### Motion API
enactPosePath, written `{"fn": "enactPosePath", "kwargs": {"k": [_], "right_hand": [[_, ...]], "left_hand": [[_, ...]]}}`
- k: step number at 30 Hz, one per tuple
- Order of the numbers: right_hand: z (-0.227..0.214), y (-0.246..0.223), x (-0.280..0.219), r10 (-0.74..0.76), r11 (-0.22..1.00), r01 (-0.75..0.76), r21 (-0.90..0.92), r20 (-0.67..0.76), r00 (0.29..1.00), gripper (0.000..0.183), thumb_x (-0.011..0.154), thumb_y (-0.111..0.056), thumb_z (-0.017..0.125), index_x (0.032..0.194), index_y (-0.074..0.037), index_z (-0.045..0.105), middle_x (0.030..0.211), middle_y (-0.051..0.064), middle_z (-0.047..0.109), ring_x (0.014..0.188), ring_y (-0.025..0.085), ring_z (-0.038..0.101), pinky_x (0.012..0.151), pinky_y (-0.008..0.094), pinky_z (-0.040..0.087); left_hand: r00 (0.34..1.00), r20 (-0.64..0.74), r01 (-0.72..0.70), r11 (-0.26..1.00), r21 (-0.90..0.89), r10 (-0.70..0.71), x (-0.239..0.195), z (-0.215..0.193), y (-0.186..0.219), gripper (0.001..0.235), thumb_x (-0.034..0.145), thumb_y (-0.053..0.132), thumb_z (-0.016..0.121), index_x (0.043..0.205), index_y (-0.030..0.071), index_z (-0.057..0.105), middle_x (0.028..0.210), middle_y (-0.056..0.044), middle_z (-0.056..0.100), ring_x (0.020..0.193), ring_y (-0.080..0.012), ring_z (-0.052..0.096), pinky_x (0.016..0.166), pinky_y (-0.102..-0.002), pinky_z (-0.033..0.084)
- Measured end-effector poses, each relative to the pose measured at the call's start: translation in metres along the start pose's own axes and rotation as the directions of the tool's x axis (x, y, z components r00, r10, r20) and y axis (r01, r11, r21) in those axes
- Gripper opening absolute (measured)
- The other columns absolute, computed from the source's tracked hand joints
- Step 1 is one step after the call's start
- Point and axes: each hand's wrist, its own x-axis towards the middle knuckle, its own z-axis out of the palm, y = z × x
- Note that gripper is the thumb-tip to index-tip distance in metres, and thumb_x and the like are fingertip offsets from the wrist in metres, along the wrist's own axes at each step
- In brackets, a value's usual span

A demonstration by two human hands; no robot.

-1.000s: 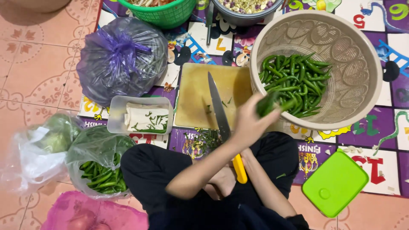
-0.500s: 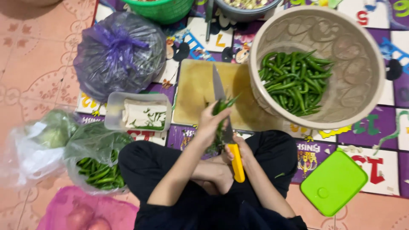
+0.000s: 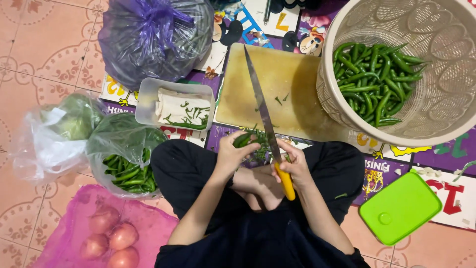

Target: Slicing green chilies on a cutting board using a knife

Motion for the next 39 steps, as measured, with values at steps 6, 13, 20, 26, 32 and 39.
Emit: {"fn": "enactPosePath", "kwargs": {"k": [6, 13, 20, 26, 32, 39], "right_hand": [[-0.005, 0.008, -0.002, -0.041, 0.999, 0.040, -0.034, -0.010, 0.999, 0.073, 0.076, -0.007, 0.083, 0.142, 0.005, 0.054, 0.054, 0.033, 0.059, 0.029, 0.034, 0.058, 0.028, 0.036, 0.050], [-0.010, 0.015, -0.007, -0.120, 0.989, 0.113, -0.091, -0.072, 0.990, 0.076, 0.071, 0.000, 0.086, 0.139, 0.011, 0.055, 0.055, 0.033, 0.059, 0.032, 0.036, 0.062, 0.029, 0.038, 0.053], [-0.024, 0.016, -0.009, 0.000, 0.999, 0.008, 0.035, -0.222, 0.975, 0.056, 0.078, -0.004, 0.080, 0.131, 0.004, 0.065, 0.053, 0.040, 0.057, 0.028, 0.040, 0.056, 0.027, 0.041, 0.048], [-0.086, 0.078, -0.009, 0.173, 0.985, -0.165, 0.057, -0.436, 0.883, 0.035, 0.095, -0.011, 0.062, 0.126, 0.005, 0.062, 0.054, 0.032, 0.057, 0.029, 0.031, 0.056, 0.029, 0.037, 0.046], [-0.099, 0.106, -0.004, 0.206, 0.977, -0.206, 0.060, -0.530, 0.823, 0.023, 0.097, -0.012, 0.058, 0.109, 0.006, 0.064, 0.054, 0.029, 0.059, 0.030, 0.031, 0.056, 0.029, 0.040, 0.046], [-0.085, 0.078, -0.003, 0.216, 0.976, -0.195, 0.095, -0.506, 0.835, 0.020, 0.096, -0.015, 0.062, 0.093, 0.005, 0.064, 0.052, 0.027, 0.058, 0.026, 0.031, 0.053, 0.026, 0.041, 0.044]], "left_hand": [[0.966, -0.001, -0.256, 0.961, 0.104, 0.257, -0.012, 0.002, 0.008, 0.028, 0.066, 0.007, 0.095, 0.090, 0.005, 0.080, 0.065, -0.009, 0.072, 0.057, -0.0074, 0.060, 0.048, -0.025, 0.051], [0.796, 0.010, -0.568, 0.741, 0.358, 0.605, -0.027, 0.016, 0.000, 0.025, 0.068, 0.012, 0.092, 0.090, 0.016, 0.081, 0.076, 0.000, 0.074, 0.064, -0.0195, 0.071, 0.061, -0.028, 0.059], [0.994, 0.087, 0.086, 0.981, -0.171, -0.072, -0.029, 0.018, -0.001, 0.017, 0.080, 0.001, 0.079, 0.094, 0.000, 0.069, 0.057, -0.014, 0.064, 0.039, -0.0130, 0.054, 0.036, -0.024, 0.046], [0.990, 0.102, 0.113, 0.973, -0.203, -0.094, -0.004, 0.094, 0.063, 0.040, 0.087, 0.015, 0.075, 0.119, -0.007, 0.061, 0.106, -0.027, 0.065, 0.083, -0.0275, 0.062, 0.067, -0.039, 0.054], [0.974, 0.223, 0.117, 0.920, -0.373, -0.033, 0.072, 0.242, 0.114, 0.058, 0.091, 0.033, 0.076, 0.131, -0.006, 0.062, 0.141, -0.035, 0.051, 0.123, -0.0466, 0.057, 0.086, -0.055, 0.060], [0.971, 0.236, 0.088, 0.981, -0.175, -0.045, 0.062, 0.189, 0.076, 0.040, 0.094, 0.040, 0.075, 0.096, 0.000, 0.069, 0.068, -0.005, 0.058, 0.041, -0.0128, 0.058, 0.030, -0.025, 0.047]]}}
